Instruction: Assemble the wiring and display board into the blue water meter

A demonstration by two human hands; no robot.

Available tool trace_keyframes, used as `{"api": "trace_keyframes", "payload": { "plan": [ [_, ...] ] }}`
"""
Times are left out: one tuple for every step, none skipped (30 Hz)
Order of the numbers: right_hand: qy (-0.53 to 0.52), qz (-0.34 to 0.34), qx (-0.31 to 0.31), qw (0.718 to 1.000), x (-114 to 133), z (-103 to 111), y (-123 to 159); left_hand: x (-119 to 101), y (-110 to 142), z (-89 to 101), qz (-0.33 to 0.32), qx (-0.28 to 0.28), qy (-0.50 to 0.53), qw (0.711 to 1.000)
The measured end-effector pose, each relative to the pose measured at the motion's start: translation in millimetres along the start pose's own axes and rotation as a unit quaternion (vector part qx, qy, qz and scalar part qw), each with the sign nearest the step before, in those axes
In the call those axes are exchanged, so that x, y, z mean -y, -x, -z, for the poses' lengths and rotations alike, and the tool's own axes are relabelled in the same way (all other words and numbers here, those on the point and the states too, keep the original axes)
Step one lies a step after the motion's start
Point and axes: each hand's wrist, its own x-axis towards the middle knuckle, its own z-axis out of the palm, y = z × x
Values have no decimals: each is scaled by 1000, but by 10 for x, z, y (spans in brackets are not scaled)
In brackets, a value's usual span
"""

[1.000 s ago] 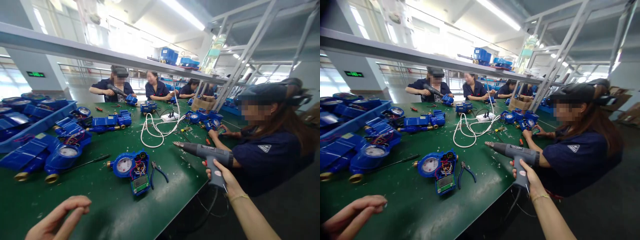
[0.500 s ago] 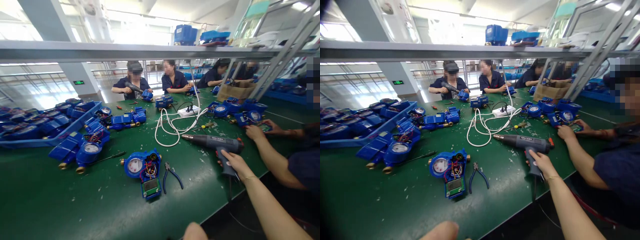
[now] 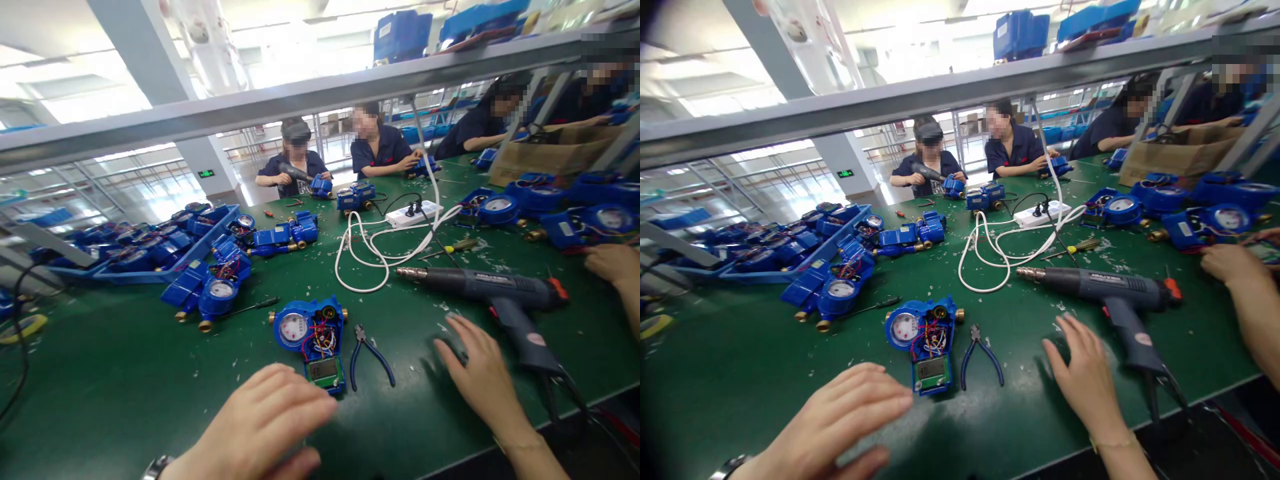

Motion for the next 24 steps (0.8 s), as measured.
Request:
{"api": "trace_keyframes", "payload": {
  "plan": [
    [-31, 8, 21, 999, 112, -101, 91, 193, 166, -73, 71, -23, 5, 997],
    [-59, 7, 40, 997, 211, -191, 173, 384, 351, -150, 137, -36, 6, 990],
    [-86, 5, 54, 995, 295, -273, 244, 564, 543, -225, 211, -48, 5, 976],
    [-111, 2, 65, 992, 366, -345, 305, 730, 728, -291, 281, -58, 2, 958],
    [-134, -3, 76, 988, 423, -410, 354, 876, 892, -348, 344, -64, -1, 937],
    [-155, -8, 87, 984, 470, -469, 391, 1005, 1027, -395, 387, -62, 2, 920],
    [-173, -14, 98, 980, 511, -519, 414, 1117, 1126, -434, 416, -61, 6, 907],
    [-188, -22, 109, 976, 549, -562, 424, 1216, 1185, -467, 434, -60, 11, 899],
    [-200, -32, 118, 972, 588, -596, 418, 1307, 1208, -497, 443, -58, 11, 895],
    [-210, -44, 126, 969, 629, -620, 398, 1394, 1199, -527, 445, -55, 6, 894],
    [-218, -57, 133, 965, 674, -635, 364, 1481, 1166, -560, 442, -50, -3, 896],
    [-224, -71, 140, 962, 724, -644, 319, 1572, 1115, -595, 436, -46, -16, 899],
    [-229, -86, 148, 958, 776, -650, 266, 1668, 1055, -634, 430, -41, -28, 902],
    [-234, -101, 159, 954, 830, -656, 207, 1768, 993, -676, 425, -38, -39, 903],
    [-240, -117, 171, 948, 882, -667, 146, 1870, 935, -720, 425, -38, -49, 903],
    [-248, -133, 186, 941, 931, -685, 87, 1971, 886, -763, 429, -39, -57, 901],
    [-261, -148, 200, 933, 975, -712, 32, 2065, 847, -804, 435, -38, -65, 897],
    [-278, -163, 213, 922, 1014, -748, -16, 2146, 821, -841, 441, -34, -73, 894],
    [-297, -175, 224, 912, 1047, -788, -58, 2209, 806, -873, 444, -26, -80, 892],
    [-314, -185, 233, 902, 1075, -830, -93, 2250, 804, -899, 444, -16, -85, 892],
    [-329, -193, 239, 893, 1100, -868, -122, 2267, 812, -920, 442, -4, -90, 893],
    [-339, -199, 244, 886, 1122, -897, -144, 2260, 830, -934, 437, 7, -93, 895],
    [-347, -207, 247, 881, 1142, -914, -160, 2229, 857, -943, 433, 17, -95, 896],
    [-352, -215, 248, 877, 1159, -917, -169, 2178, 895, -946, 429, 26, -96, 898]
  ]
}}
